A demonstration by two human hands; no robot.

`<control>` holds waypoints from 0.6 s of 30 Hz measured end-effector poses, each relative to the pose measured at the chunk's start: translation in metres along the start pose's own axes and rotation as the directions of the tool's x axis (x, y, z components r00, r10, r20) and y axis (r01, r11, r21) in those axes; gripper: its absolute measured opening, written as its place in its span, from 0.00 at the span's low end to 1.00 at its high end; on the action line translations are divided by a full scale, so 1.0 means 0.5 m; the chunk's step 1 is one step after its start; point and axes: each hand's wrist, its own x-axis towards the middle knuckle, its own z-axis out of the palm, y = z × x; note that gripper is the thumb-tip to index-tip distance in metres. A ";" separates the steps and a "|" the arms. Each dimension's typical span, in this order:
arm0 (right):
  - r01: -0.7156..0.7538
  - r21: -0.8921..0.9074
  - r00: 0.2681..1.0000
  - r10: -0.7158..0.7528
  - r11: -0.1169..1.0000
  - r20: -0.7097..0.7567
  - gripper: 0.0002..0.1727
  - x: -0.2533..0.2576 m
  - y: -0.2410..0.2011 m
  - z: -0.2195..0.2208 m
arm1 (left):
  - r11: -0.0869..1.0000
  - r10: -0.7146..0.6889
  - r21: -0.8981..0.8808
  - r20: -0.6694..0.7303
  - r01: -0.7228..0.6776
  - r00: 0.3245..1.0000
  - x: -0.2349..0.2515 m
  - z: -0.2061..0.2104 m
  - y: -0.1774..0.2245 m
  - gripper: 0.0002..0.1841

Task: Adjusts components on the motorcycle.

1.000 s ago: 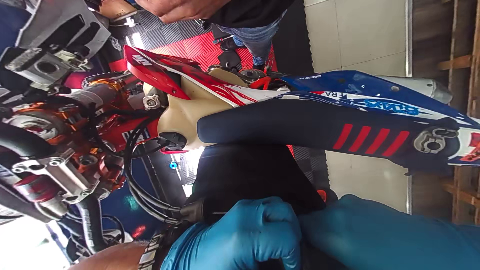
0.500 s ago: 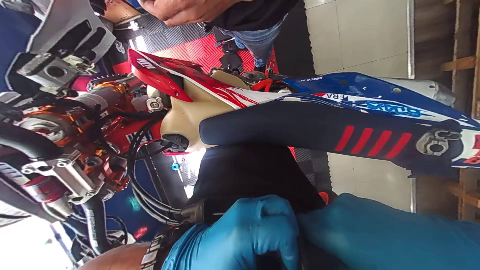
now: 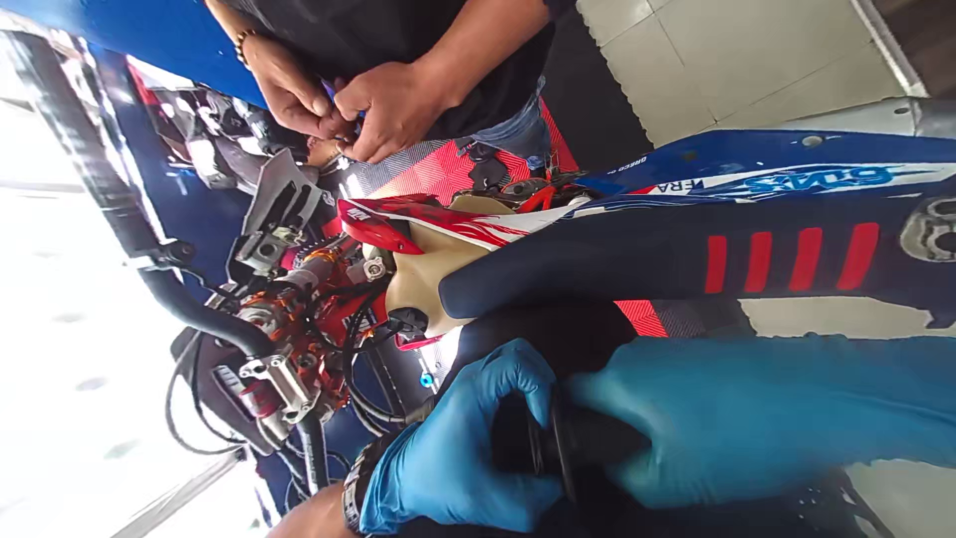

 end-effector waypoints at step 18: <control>0.046 -0.266 0.985 -0.089 0.963 -0.149 0.17 -0.009 -0.009 0.017 | 0.981 0.164 0.120 -0.119 -0.150 0.979 -0.015 0.010 -0.004 0.20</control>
